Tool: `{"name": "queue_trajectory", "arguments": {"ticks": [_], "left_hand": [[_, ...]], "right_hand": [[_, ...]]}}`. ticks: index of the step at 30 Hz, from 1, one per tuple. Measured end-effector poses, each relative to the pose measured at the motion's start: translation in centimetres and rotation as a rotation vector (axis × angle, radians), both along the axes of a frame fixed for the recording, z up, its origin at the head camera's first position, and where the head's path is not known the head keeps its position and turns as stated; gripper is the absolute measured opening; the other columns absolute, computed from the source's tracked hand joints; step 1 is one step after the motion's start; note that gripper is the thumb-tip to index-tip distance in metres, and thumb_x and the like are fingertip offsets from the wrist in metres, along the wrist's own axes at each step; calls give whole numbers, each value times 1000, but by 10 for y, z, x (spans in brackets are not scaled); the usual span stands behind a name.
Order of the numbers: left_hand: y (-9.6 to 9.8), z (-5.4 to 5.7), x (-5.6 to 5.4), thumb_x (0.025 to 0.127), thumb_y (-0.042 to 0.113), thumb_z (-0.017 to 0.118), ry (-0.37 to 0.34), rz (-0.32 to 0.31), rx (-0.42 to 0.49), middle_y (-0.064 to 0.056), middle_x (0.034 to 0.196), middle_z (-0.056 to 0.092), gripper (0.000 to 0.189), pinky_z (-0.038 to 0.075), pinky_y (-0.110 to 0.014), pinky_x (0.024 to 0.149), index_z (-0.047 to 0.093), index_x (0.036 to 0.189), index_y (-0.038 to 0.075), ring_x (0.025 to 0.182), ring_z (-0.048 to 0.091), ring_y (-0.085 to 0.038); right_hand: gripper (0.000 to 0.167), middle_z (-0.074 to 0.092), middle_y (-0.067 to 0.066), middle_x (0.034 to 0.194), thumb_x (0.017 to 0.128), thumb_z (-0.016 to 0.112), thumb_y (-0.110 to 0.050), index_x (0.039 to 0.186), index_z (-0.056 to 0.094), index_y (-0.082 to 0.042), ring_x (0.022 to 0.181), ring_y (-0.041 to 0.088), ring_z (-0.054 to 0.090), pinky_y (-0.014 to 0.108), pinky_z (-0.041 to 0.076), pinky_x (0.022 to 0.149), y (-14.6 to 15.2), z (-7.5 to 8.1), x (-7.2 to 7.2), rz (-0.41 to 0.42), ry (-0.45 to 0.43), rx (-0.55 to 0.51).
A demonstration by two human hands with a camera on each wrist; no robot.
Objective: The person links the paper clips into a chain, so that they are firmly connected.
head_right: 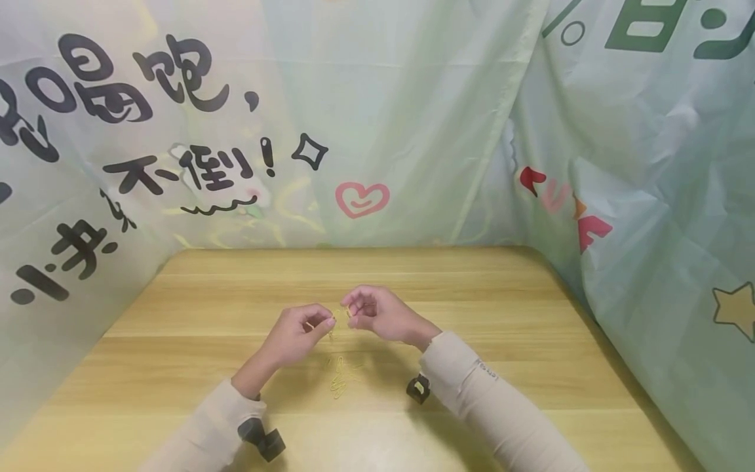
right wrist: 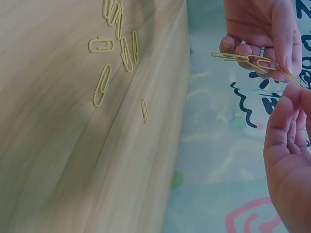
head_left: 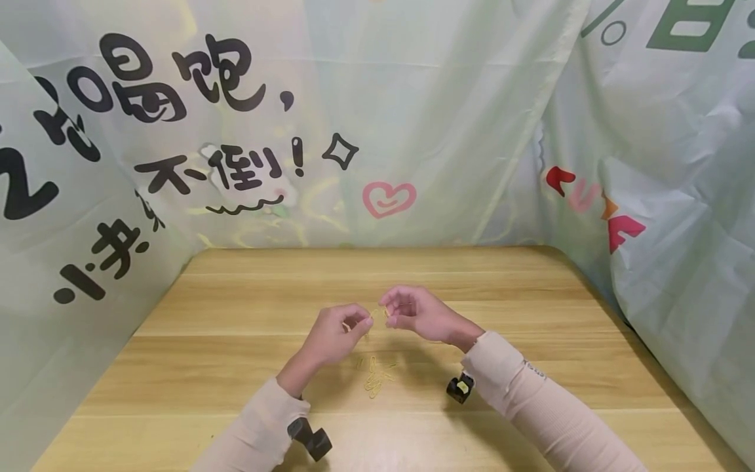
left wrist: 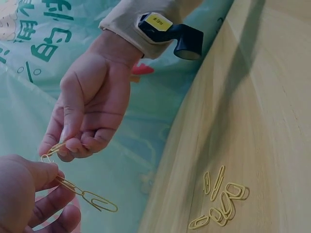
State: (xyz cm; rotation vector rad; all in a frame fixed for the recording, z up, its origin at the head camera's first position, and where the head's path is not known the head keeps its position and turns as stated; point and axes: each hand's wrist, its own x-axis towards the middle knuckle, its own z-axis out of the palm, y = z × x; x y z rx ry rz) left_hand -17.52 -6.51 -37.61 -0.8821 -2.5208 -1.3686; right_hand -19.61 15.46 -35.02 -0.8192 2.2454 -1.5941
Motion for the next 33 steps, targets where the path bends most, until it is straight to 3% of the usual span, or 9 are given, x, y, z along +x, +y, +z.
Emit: {"name": "queue_trajectory", "arguments": {"ticks": [4,10,18,33], "left_hand": [[0,0,0,94,15,61,32,7,-18,-2,82,69,13,51,-25,66,69,90,7,74,60,-12],[2,-1,0,93,13,63,146,14,-55,3,80,68,11,52,-26,64,70,88,6,71,59,-10],[3,-5,-2,91,9,65,304,-1,-76,0,80,68,8,52,-25,64,69,84,7,69,59,-11],[5,-4,-1,88,8,66,381,32,-39,0,75,67,9,51,-24,60,68,80,6,65,58,-10]], "right_hand": [[27,56,11,95,90,62,5,117,57,2,85,22,59,40,54,82,-1,2,1,-20,-41,-12],[31,55,14,99,92,61,3,122,54,6,87,21,60,48,51,88,-2,5,2,-29,-96,-55],[33,57,13,102,92,61,2,124,54,5,87,20,62,34,54,84,-3,3,2,-36,-135,-69],[33,57,11,98,93,58,4,124,51,9,85,21,61,35,53,83,-4,1,3,-4,-156,-51]]}}
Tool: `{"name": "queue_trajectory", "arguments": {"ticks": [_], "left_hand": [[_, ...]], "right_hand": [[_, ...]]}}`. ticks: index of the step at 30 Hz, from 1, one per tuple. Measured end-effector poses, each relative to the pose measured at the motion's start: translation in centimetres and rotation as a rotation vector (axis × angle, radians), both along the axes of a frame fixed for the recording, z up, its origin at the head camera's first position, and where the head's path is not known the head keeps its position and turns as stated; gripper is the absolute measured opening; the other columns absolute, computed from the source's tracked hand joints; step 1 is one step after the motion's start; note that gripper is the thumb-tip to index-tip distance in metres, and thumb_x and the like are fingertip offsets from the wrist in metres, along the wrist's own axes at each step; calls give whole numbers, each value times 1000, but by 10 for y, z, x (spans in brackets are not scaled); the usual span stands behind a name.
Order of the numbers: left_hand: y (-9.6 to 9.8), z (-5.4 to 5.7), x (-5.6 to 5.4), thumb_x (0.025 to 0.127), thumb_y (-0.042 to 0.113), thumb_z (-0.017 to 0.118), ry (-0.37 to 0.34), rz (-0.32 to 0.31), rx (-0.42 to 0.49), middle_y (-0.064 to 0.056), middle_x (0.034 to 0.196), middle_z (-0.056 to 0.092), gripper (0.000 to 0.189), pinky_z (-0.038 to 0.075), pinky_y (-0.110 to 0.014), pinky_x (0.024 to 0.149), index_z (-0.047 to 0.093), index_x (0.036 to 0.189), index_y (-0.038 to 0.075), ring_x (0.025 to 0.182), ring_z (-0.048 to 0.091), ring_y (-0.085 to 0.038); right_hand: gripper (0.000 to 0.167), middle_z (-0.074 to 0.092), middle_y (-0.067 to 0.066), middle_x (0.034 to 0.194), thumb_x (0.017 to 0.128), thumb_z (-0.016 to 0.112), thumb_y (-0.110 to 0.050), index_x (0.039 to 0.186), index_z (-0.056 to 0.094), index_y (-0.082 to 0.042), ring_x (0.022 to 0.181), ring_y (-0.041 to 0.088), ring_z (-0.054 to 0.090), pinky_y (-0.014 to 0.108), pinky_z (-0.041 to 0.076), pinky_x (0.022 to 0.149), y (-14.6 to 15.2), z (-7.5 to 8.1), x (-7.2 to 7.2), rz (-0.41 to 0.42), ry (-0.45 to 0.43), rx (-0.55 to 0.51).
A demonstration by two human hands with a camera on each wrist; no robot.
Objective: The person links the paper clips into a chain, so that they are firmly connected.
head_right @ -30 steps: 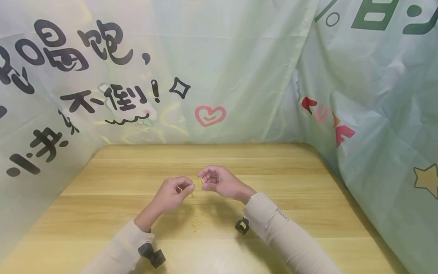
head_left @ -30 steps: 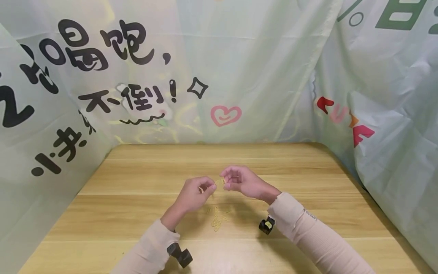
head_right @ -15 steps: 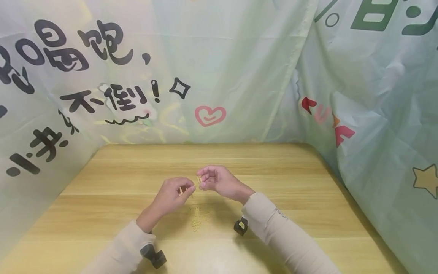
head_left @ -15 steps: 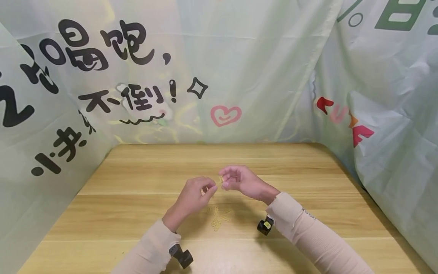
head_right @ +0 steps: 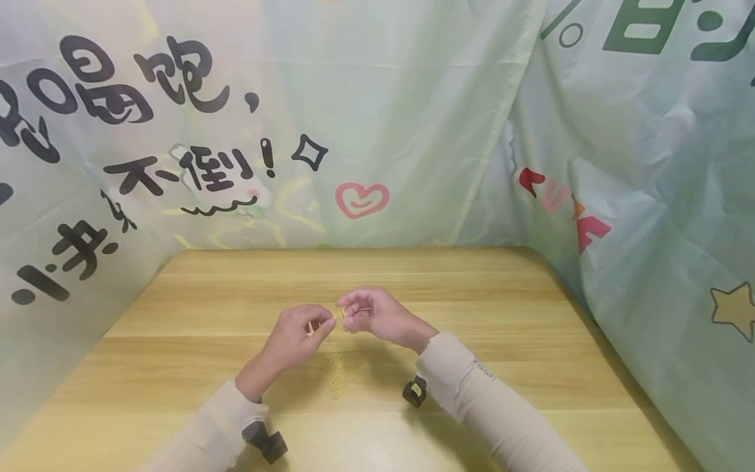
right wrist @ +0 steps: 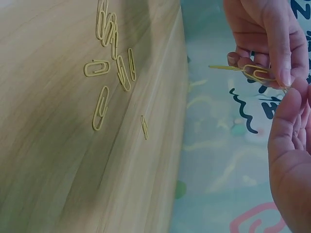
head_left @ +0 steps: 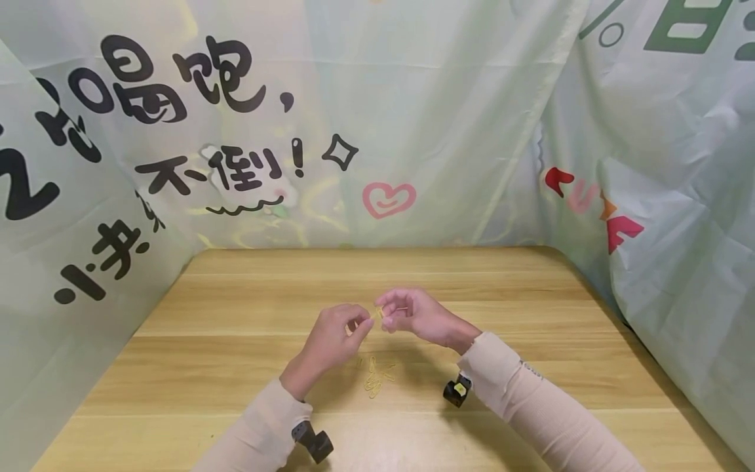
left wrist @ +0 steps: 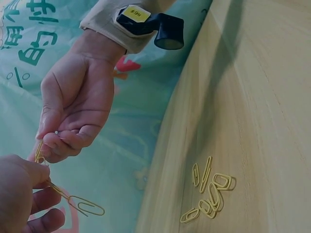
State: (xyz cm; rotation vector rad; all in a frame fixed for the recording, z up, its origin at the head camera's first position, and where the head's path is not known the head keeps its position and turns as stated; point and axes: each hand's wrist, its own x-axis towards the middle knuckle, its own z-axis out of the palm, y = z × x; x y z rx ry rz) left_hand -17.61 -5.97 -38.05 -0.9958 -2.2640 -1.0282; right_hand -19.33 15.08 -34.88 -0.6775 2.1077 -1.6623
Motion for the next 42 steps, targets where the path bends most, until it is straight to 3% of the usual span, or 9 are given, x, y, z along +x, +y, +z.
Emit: {"name": "queue_trajectory", "arguments": {"ticks": [11,26,42], "left_hand": [[-2,-2,-1,90,8,64,40,-34,10,0,74,66,10,52,-27,58,68,81,6,64,57,-9],[-2,-2,1,90,8,66,27,12,27,0,73,66,11,52,-29,57,67,79,6,63,56,-9],[-3,-3,0,90,8,66,42,5,45,0,73,66,10,51,-26,56,67,80,6,62,55,-8]], "right_hand": [[31,58,11,96,93,59,3,123,52,8,85,22,62,36,53,84,1,3,-1,-32,18,-20],[36,58,11,97,92,57,5,126,48,12,87,22,62,37,53,86,-2,1,2,-1,-5,-11],[33,59,9,93,93,55,6,124,47,12,84,21,61,35,52,83,-1,-1,1,9,-8,-42]]}}
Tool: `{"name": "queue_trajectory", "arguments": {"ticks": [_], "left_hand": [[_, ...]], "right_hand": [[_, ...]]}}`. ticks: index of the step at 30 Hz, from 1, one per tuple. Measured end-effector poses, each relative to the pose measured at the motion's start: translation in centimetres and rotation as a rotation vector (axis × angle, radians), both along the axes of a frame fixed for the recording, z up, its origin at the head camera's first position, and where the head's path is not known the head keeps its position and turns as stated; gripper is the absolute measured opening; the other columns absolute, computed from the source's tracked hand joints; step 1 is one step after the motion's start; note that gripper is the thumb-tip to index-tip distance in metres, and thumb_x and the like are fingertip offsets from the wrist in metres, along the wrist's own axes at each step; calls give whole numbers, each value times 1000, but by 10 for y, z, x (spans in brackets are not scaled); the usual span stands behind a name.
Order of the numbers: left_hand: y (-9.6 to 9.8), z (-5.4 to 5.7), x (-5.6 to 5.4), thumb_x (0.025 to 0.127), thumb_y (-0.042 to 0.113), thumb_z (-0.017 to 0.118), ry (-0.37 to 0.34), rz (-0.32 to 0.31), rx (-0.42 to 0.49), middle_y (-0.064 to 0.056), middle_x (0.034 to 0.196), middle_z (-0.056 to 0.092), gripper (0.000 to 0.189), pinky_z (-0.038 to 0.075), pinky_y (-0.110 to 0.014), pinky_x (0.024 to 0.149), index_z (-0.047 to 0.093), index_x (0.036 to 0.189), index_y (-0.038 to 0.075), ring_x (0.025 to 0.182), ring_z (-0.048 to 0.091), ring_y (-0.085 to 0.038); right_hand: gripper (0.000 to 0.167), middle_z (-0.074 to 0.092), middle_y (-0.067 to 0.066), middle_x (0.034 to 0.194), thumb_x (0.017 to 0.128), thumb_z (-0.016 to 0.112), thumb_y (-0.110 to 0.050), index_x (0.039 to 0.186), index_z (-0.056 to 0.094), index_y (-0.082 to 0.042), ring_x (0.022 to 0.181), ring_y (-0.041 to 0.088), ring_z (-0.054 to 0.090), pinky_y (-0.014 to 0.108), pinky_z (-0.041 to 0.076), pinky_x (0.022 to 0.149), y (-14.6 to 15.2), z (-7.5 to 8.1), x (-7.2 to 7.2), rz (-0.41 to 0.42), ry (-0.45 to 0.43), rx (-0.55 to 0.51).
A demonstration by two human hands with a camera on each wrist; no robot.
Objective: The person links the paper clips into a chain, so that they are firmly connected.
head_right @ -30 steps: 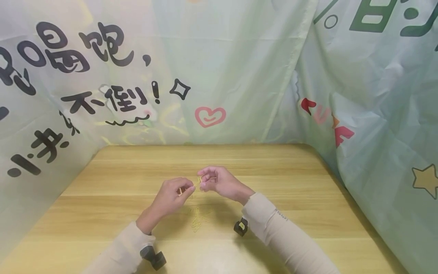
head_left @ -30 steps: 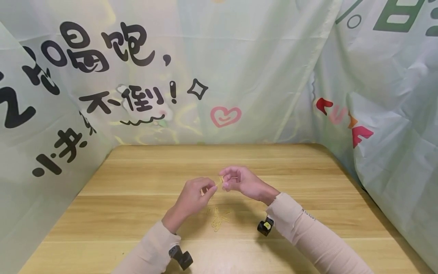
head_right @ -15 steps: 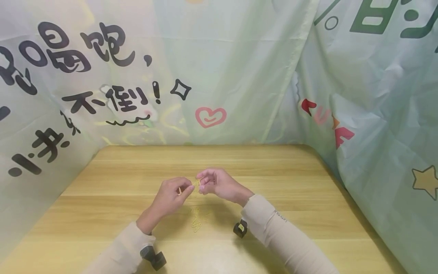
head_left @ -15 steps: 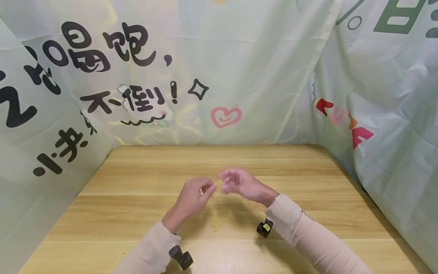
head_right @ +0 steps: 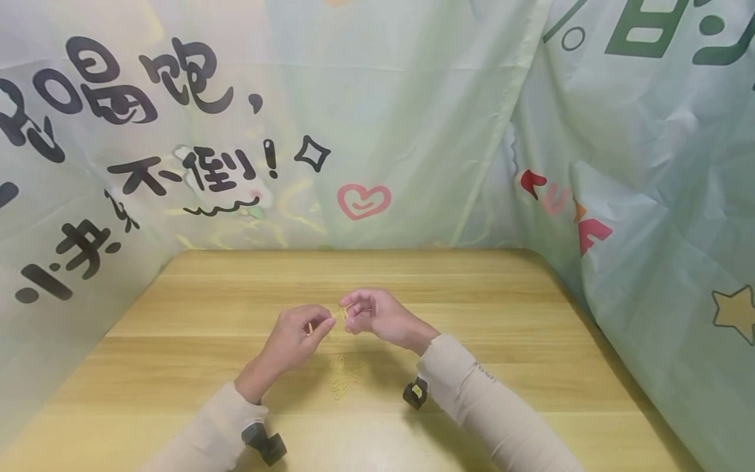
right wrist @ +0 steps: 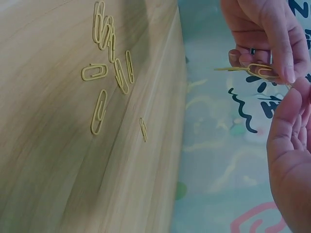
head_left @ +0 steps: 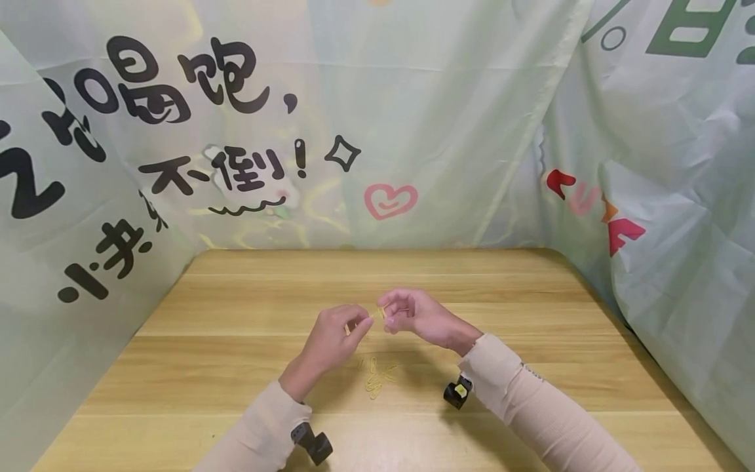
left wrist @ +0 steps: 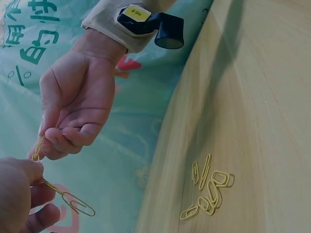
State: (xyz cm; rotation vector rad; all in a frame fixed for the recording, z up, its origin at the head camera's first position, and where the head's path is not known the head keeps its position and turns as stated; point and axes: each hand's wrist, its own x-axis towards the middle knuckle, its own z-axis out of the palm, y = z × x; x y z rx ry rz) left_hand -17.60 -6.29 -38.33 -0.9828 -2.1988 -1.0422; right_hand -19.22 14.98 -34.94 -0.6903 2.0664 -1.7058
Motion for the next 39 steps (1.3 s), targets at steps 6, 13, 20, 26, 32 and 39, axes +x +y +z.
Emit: {"name": "queue_trajectory", "arguments": {"ticks": [6,13,20,26,32,39], "left_hand": [[0,0,-1,89,5,67,2,0,16,1,71,65,10,52,-29,55,66,79,6,61,55,-8],[-1,0,0,89,7,66,-24,-13,-16,1,72,65,11,52,-29,56,66,79,7,62,55,-7],[0,-3,2,90,9,66,-81,-23,-71,2,73,64,10,52,-25,58,66,80,8,64,56,-7],[1,-6,3,90,10,67,-164,-24,-119,5,75,64,7,49,-20,59,67,83,10,63,55,-5],[2,-3,6,92,15,65,-278,-10,-113,2,81,67,9,50,-22,61,68,94,6,66,56,-7],[5,3,8,97,21,60,-460,-31,-27,-2,94,68,27,53,-29,72,66,114,0,80,62,-15]], "right_hand": [[34,58,8,88,89,53,6,122,47,13,79,20,58,34,52,79,1,2,1,31,14,-4],[30,59,9,89,92,53,2,120,49,11,80,21,59,37,53,80,5,6,0,-10,45,69],[24,59,10,89,91,51,4,115,54,6,79,23,61,40,54,78,5,10,-3,-92,138,137],[22,60,13,89,90,52,5,113,55,6,78,22,61,44,54,79,1,13,0,-105,165,138],[22,61,9,89,90,55,4,112,55,5,79,21,61,37,54,75,-2,12,2,-100,177,161],[21,61,18,92,93,57,-1,113,55,4,79,22,62,39,54,76,-3,10,1,-81,187,162]]}}
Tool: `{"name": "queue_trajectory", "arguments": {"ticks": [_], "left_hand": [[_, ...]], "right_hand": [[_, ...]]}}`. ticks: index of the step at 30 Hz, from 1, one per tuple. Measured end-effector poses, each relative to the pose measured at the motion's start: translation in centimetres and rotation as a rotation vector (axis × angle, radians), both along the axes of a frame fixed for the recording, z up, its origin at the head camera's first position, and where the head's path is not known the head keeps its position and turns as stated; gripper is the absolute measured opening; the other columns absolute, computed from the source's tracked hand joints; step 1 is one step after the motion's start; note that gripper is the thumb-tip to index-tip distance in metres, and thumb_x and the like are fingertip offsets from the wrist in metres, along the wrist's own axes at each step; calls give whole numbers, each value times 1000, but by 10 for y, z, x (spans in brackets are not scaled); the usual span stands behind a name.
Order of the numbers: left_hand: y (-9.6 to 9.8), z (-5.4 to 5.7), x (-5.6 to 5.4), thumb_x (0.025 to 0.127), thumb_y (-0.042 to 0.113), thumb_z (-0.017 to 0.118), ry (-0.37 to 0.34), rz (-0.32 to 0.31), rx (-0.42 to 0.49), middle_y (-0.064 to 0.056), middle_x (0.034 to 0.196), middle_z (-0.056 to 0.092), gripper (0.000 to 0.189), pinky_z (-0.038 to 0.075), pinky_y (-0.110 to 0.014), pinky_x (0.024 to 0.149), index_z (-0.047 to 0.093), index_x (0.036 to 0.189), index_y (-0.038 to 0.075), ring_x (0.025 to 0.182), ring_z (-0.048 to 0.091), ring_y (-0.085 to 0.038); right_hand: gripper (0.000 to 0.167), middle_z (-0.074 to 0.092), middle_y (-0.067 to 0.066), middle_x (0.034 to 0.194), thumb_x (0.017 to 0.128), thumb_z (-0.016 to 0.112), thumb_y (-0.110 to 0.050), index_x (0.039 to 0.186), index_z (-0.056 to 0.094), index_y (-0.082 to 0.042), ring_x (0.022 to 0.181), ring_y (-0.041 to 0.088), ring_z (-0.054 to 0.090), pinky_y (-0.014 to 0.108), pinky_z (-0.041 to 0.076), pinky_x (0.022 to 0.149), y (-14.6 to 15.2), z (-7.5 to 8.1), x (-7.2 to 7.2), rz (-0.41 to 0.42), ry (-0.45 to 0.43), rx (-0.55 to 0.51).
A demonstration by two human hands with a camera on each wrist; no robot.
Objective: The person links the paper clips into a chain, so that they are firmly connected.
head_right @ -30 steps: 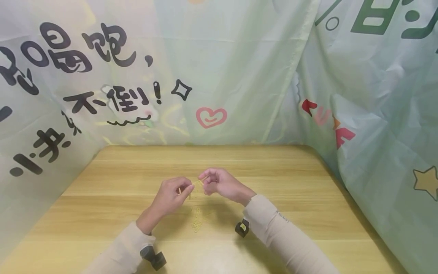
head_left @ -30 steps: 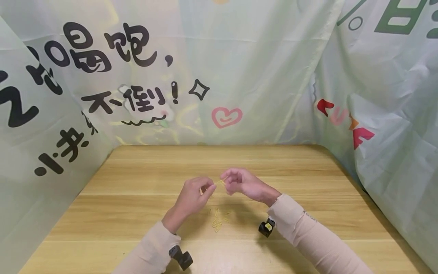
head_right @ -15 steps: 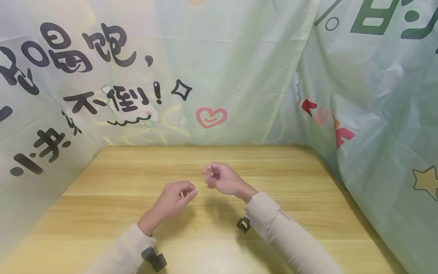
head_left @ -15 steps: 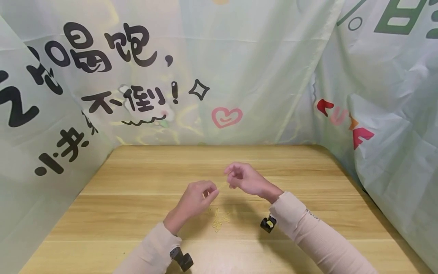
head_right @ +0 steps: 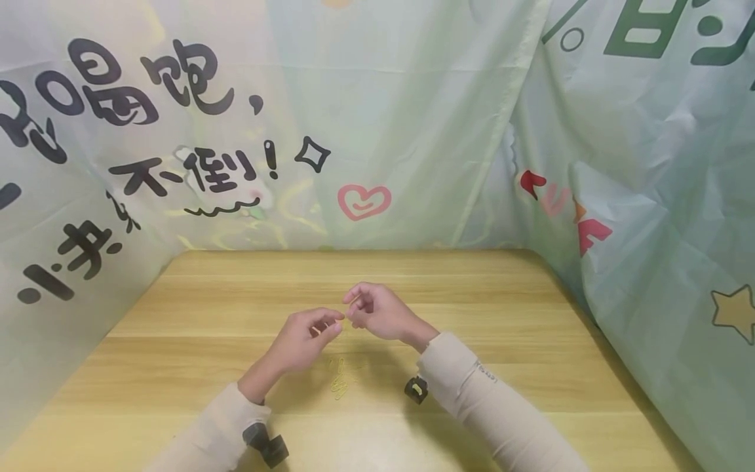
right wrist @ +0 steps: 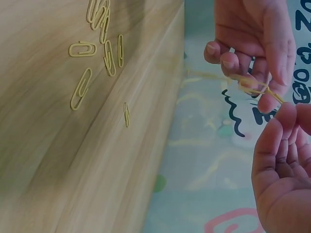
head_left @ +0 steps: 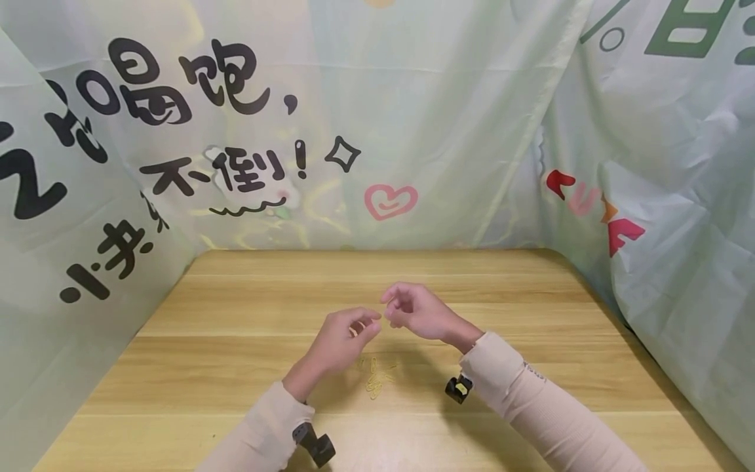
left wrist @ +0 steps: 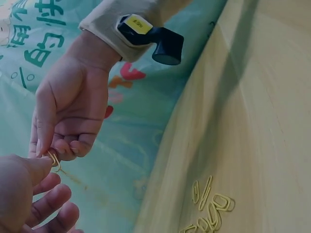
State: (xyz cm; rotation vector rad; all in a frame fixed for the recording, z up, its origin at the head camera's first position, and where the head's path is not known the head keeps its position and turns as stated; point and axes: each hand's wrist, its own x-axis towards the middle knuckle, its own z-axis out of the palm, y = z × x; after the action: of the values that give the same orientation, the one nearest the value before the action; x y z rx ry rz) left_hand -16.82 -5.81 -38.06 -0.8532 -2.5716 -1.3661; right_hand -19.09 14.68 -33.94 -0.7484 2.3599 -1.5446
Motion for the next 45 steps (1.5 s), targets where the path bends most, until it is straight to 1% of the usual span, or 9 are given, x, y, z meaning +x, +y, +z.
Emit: {"name": "queue_trajectory", "arguments": {"ticks": [6,12,18,26,31,33,38,41,45], "left_hand": [[1,2,0,97,21,59,-33,-18,21,-2,99,70,23,53,-31,75,68,111,5,85,63,-16],[3,2,-1,98,21,58,-22,-50,36,-2,97,71,20,53,-31,73,69,104,5,82,63,-15],[2,1,0,99,20,57,-20,-72,55,-11,94,70,20,54,-31,72,69,99,4,80,63,-18],[-4,0,2,98,19,58,-9,-26,39,-7,91,70,19,53,-31,74,68,97,3,83,63,-18],[-9,0,1,97,18,59,-9,-8,39,-7,90,69,16,53,-30,74,67,97,4,82,63,-17],[-12,0,1,97,18,60,-26,21,33,-2,88,68,13,53,-30,73,67,97,7,80,62,-14],[-16,2,0,96,17,61,-46,78,32,3,87,66,8,53,-30,71,66,95,11,78,60,-12],[-17,4,-2,95,16,61,-40,83,39,2,87,67,7,53,-30,72,66,95,10,78,61,-13],[-18,7,-4,95,15,61,-32,87,43,1,87,67,7,54,-30,73,65,95,9,79,61,-14]], "right_hand": [[23,62,13,91,92,57,0,114,55,5,80,22,62,47,53,78,-1,2,0,21,10,2],[22,62,12,91,91,56,3,113,55,4,82,24,63,39,55,77,-3,4,2,35,15,-4],[21,63,10,89,91,55,4,112,56,4,80,23,63,41,55,77,-5,2,3,43,13,-23],[18,61,12,89,92,58,-1,110,57,2,78,21,60,49,53,78,-3,0,4,18,0,-19],[17,60,9,86,91,59,0,108,57,3,77,21,59,41,54,74,-3,-6,3,16,8,-9],[16,61,8,85,91,59,0,108,58,2,76,20,59,38,54,71,-3,-10,3,17,6,11],[14,60,6,83,92,61,-3,105,59,0,74,18,59,41,53,69,-4,-18,3,25,5,57],[14,60,8,81,92,61,-4,105,59,2,73,19,58,43,53,69,-4,-21,4,33,8,69],[13,60,7,81,92,62,-5,103,60,2,72,17,57,36,53,66,-3,-26,3,50,28,112]]}}
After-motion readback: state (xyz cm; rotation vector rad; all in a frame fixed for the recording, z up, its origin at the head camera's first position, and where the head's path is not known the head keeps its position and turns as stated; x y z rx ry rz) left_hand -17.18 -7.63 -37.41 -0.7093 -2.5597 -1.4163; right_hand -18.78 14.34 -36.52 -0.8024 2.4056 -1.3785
